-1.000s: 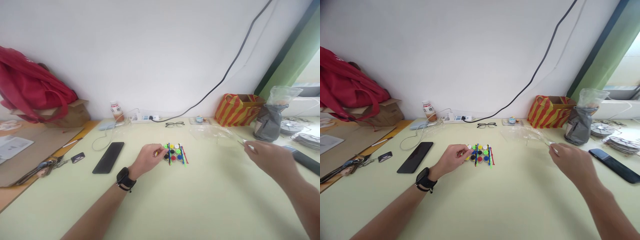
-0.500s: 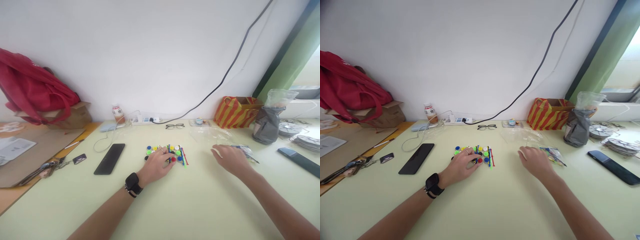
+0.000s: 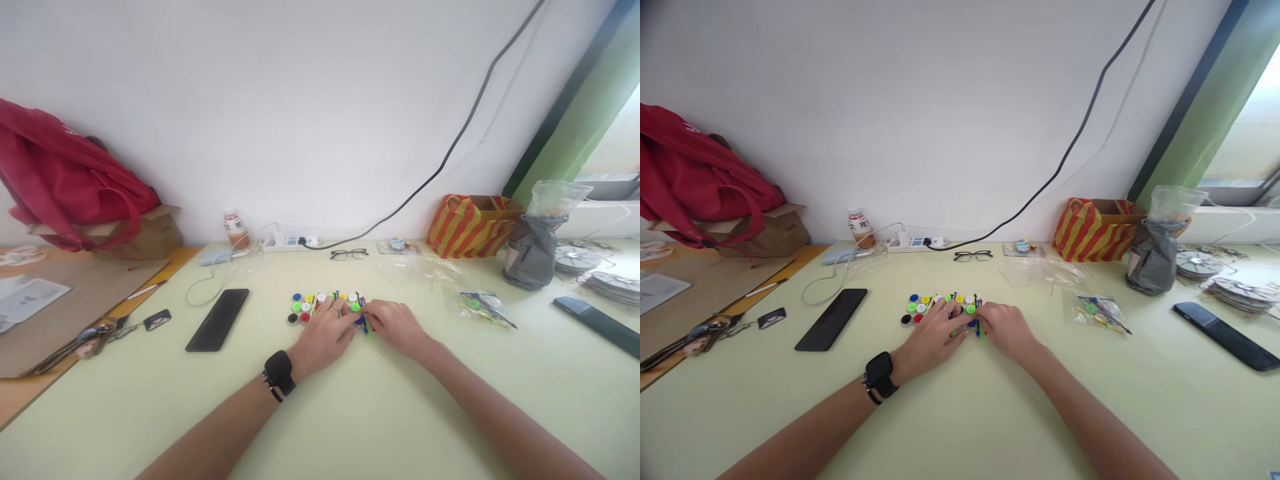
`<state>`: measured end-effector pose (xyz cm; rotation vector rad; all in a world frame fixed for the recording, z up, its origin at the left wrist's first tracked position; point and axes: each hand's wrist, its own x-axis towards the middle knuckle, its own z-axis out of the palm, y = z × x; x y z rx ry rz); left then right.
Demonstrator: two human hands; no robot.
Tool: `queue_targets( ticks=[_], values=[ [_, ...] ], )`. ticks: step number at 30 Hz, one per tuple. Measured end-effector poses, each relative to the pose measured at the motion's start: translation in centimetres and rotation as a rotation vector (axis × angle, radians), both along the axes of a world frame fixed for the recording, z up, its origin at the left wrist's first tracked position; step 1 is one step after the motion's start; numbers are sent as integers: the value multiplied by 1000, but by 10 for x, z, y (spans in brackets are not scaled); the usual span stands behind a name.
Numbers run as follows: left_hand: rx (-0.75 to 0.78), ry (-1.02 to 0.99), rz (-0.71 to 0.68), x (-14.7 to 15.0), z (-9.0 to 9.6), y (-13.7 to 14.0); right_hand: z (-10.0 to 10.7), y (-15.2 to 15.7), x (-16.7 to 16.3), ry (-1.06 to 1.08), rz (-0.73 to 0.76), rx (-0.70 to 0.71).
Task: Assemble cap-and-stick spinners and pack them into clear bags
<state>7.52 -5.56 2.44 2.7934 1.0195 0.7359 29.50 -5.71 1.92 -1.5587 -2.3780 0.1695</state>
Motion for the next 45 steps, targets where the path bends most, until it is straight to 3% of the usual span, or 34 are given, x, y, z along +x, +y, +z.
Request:
queue_targets(
  ticks=[10,17,23,28,34,45],
  values=[
    [-39,-206,-44,-3,3,-2,-7,0,3,47,31,42],
    [-205,-425,-3,-8,2,-1,-5,-1,1,105,35,72],
    [-438,-708,63,-6,-5,4,6,-9,12,460,68,208],
    [-662,-910,13,-6,-9,8,9,-17,14,761,-47,-12],
    [-657,-848,-28,-5,-5,1,8,-26,-4,968,116,-187],
    [-537,-664,-83,-5,1,-6,-1,-37,-17,910,130,-96]
  ],
)
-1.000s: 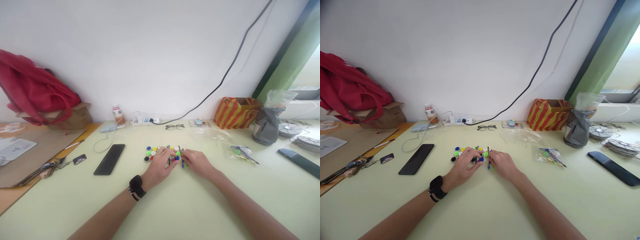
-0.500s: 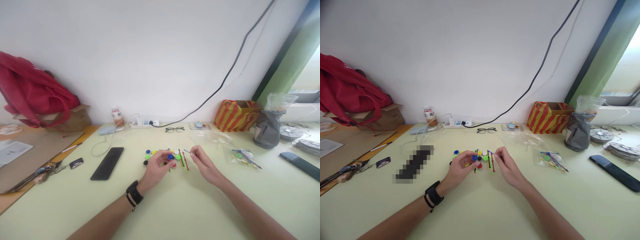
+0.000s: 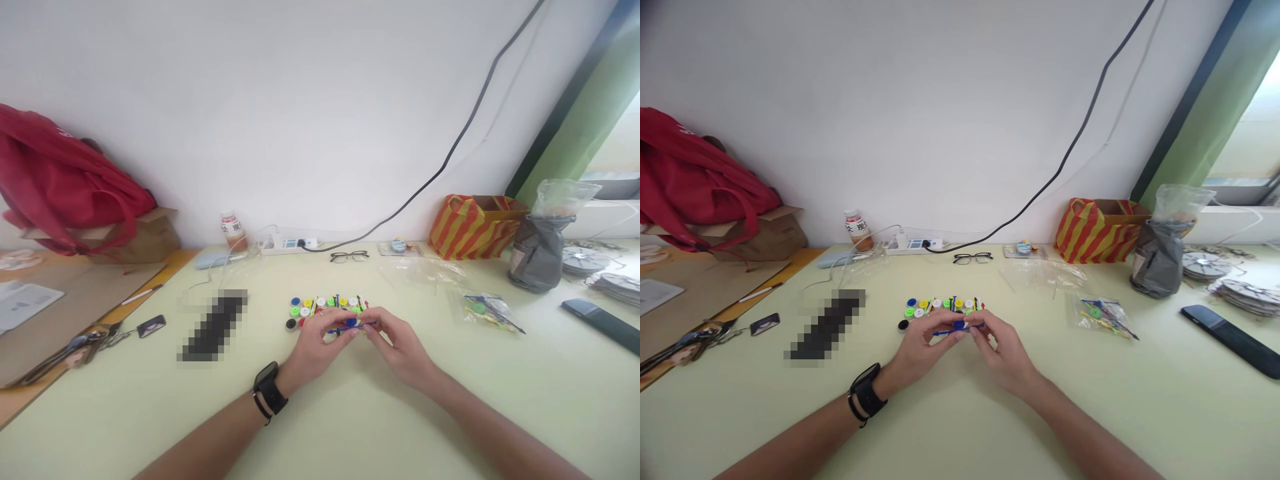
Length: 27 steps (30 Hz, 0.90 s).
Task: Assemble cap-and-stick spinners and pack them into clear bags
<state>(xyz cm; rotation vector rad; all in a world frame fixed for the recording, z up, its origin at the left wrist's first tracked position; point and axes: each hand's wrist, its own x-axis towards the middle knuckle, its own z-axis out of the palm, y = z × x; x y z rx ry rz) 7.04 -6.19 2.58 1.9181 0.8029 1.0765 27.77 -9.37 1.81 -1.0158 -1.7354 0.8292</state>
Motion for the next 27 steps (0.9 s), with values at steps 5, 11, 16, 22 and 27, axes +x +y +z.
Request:
queue_targets(
  ticks=[5,11,16,22,27],
  values=[
    [28,-3,19,-1,-2,2,1,-1,1,-71,-25,56],
    [29,-4,9,-4,-1,4,2,0,3,-69,-43,46],
    [-6,-25,-29,-3,2,2,3,3,6,-48,-27,20],
    [-216,-199,-179,0,10,-3,7,5,8,12,20,11],
    [-389,-232,-194,-1,11,1,7,4,8,77,-113,31]
  ],
)
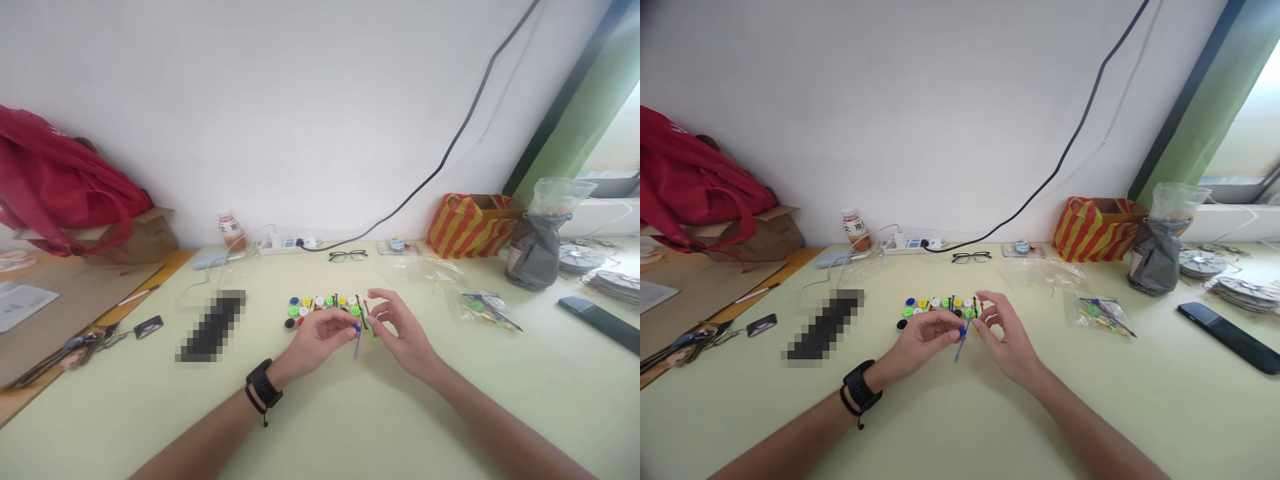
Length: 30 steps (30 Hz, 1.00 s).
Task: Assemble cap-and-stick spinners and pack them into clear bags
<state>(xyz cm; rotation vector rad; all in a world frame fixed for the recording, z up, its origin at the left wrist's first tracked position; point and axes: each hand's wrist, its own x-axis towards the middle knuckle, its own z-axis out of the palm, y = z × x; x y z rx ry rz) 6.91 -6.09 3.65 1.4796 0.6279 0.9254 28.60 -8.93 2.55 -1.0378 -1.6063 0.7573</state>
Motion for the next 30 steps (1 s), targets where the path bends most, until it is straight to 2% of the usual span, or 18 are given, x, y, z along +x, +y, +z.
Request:
queue_targets(
  ticks=[2,8,12,18,21,30],
  values=[
    [-41,-24,29,0,-4,3,0,0,2,-24,-52,34],
    [-89,-55,48,-1,-12,8,1,-4,2,-50,13,47],
    [-80,-41,65,-1,-11,8,0,-6,-2,37,37,-22],
    [-26,10,138,-2,-11,9,6,1,6,-11,188,-164],
    [-32,0,135,-2,-9,8,8,2,7,11,146,-167],
    [-3,-13,68,-1,-7,4,4,-6,-6,30,196,-167]
  ],
)
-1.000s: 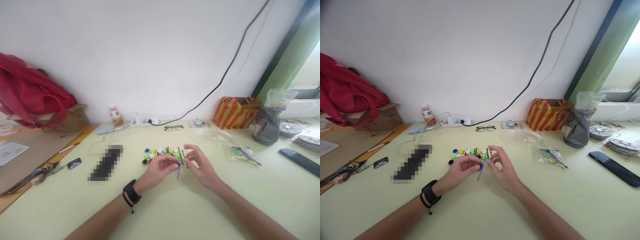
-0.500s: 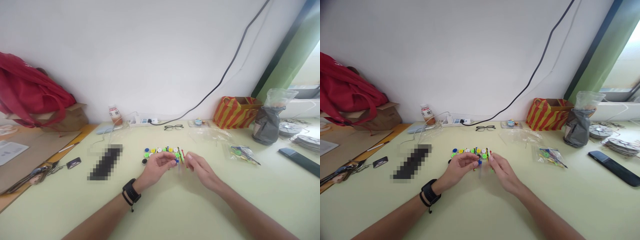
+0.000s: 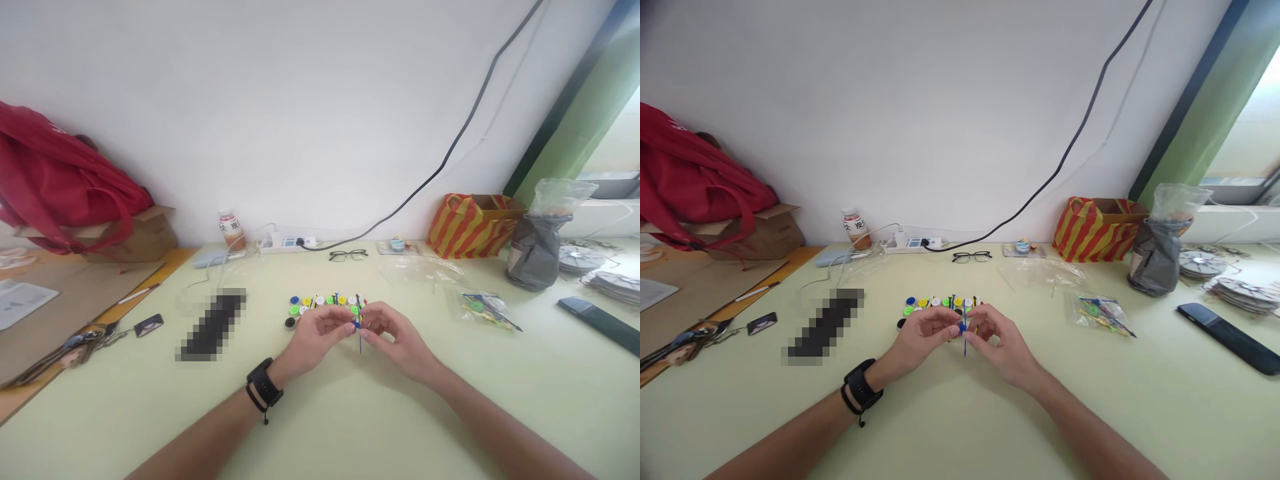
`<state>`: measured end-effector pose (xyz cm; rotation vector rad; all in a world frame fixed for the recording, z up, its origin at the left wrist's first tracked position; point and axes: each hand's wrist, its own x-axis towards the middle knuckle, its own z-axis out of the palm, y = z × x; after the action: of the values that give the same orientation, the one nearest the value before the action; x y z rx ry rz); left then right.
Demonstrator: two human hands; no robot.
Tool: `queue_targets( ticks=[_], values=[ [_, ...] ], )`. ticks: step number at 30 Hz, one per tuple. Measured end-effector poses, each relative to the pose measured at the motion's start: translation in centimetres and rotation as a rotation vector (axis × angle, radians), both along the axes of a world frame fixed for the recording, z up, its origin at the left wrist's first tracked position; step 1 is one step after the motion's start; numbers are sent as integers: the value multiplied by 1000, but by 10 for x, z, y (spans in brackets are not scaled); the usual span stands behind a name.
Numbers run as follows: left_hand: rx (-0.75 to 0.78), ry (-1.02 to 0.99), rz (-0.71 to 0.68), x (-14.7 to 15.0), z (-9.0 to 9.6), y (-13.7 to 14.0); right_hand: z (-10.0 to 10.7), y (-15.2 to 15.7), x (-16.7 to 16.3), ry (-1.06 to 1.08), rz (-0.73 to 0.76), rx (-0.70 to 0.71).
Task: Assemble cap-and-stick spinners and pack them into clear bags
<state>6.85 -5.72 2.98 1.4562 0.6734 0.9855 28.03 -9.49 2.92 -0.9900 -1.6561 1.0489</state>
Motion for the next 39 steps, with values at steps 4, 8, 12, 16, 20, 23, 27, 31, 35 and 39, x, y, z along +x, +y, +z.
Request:
queue_targets(
  ticks=[4,8,12,16,20,23,27,31,35,39],
  values=[
    [-19,-9,8,0,-1,1,-3,-1,2,-30,-39,44],
    [-44,1,50,-1,-2,4,-4,-2,5,-107,-119,184],
    [-64,9,67,-3,-3,7,-6,-5,2,-87,-135,233],
    [-64,12,77,-3,-4,7,-6,-7,1,-38,-119,256],
    [-62,9,89,-2,-6,8,-2,-8,4,-182,93,281],
    [-58,10,89,-3,-5,8,-3,-7,2,-216,70,234],
    [-53,-1,46,-2,-3,6,-8,-4,-1,-171,-84,201],
    [-84,-40,-26,-2,-3,3,-13,-1,-1,-180,-93,233],
    [-109,-51,-33,-1,-1,2,-12,-1,3,-215,-92,291],
    [-119,-40,5,0,1,2,-11,-3,5,-264,-112,390]
  ],
)
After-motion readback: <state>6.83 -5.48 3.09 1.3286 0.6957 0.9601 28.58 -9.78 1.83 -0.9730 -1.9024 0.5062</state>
